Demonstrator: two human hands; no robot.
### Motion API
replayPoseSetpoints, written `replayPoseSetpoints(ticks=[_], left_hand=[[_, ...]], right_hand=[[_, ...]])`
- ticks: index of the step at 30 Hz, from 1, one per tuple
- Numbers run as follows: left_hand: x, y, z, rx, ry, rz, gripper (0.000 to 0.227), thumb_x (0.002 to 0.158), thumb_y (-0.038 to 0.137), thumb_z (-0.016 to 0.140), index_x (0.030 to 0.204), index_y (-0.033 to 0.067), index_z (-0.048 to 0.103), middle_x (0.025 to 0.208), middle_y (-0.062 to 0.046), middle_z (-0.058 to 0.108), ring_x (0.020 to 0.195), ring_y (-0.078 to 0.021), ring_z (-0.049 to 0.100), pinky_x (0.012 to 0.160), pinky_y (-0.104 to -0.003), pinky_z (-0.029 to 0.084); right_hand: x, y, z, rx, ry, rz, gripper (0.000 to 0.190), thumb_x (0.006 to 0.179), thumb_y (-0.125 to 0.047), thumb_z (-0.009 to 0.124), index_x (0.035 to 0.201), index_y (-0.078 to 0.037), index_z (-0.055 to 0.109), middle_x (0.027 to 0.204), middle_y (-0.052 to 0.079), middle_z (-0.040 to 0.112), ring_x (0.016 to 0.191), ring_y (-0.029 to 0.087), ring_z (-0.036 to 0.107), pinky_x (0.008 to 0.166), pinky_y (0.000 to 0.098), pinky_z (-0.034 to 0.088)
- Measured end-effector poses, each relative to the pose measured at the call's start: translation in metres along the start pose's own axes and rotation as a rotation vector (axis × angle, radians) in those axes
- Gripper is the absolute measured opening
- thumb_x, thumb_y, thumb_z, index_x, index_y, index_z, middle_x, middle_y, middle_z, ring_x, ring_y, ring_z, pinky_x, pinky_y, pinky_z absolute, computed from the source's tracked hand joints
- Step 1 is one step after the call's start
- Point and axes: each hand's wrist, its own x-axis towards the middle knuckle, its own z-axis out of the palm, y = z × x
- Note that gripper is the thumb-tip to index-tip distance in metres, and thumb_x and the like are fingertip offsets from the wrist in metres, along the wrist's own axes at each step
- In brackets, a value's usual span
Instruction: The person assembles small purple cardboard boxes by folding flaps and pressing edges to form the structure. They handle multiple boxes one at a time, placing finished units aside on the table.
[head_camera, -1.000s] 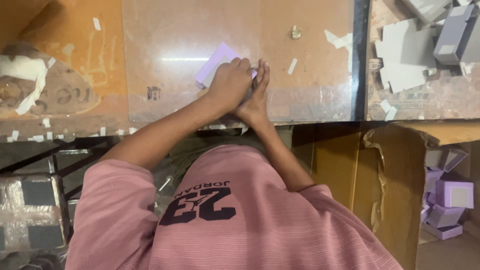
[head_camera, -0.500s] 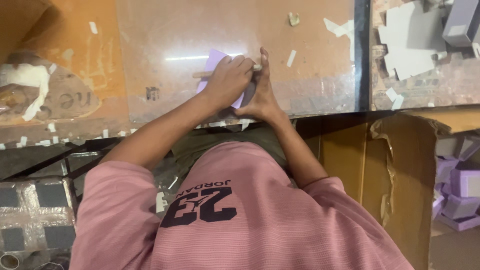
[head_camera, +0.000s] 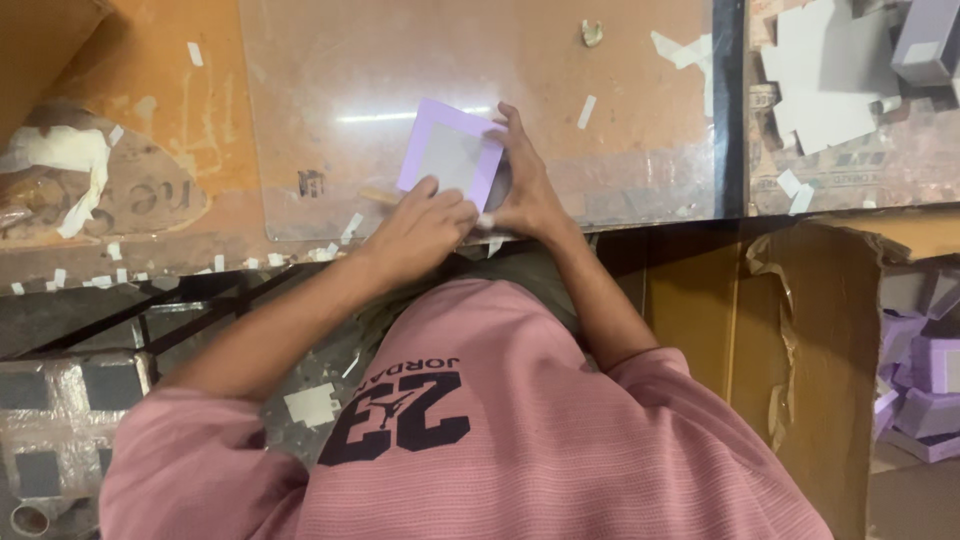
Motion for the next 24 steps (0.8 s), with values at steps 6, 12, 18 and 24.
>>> replayPoseSetpoints(ticks=[6,12,18,24], left_hand=[[-0.036,0.008,-0.032,-0.117,0.286,-0.220,0.027,0.075,-0.003,0.062,0.101,0.0037,0.067,0.097,-0.012,0.067,0.095,-0.0297,0.062,0.089,-0.045,0.045],[-0.031,0.001,-0.061,-0.607,0.565,-0.716,0.015,0.104,0.004,0.050,0.117,0.0003,0.058,0.094,-0.013,0.068,0.080,-0.0256,0.068,0.072,-0.038,0.055],[0.000,-0.023,-0.036,-0.529,0.493,-0.726,0.016,0.103,0.006,0.054,0.116,-0.0028,0.056,0.093,-0.023,0.067,0.084,-0.0397,0.068,0.074,-0.047,0.051],[0.011,-0.055,-0.014,-0.273,0.558,-0.743,0.032,0.093,0.017,0.070,0.115,-0.0042,0.060,0.097,-0.029,0.069,0.088,-0.0477,0.066,0.073,-0.053,0.050]], right_hand=[[0.003,-0.012,-0.009,0.137,0.039,0.024,0.079,0.067,-0.031,0.092,0.133,-0.003,0.059,0.164,0.029,0.030,0.147,0.044,0.045,0.117,0.0464,0.043],[0.008,-0.031,-0.028,0.778,0.081,0.784,0.078,0.094,-0.064,0.043,0.139,0.000,0.051,0.140,0.028,0.057,0.106,0.035,0.069,0.080,0.0427,0.060],[0.017,-0.048,-0.043,0.295,0.242,0.752,0.079,0.095,-0.061,0.048,0.137,0.005,0.052,0.120,0.026,0.069,0.063,0.024,0.072,0.054,0.0314,0.059],[0.014,-0.055,-0.027,-0.054,0.243,0.530,0.056,0.094,-0.037,0.071,0.126,0.007,0.062,0.101,0.021,0.075,0.071,0.020,0.073,0.063,0.0323,0.058]])
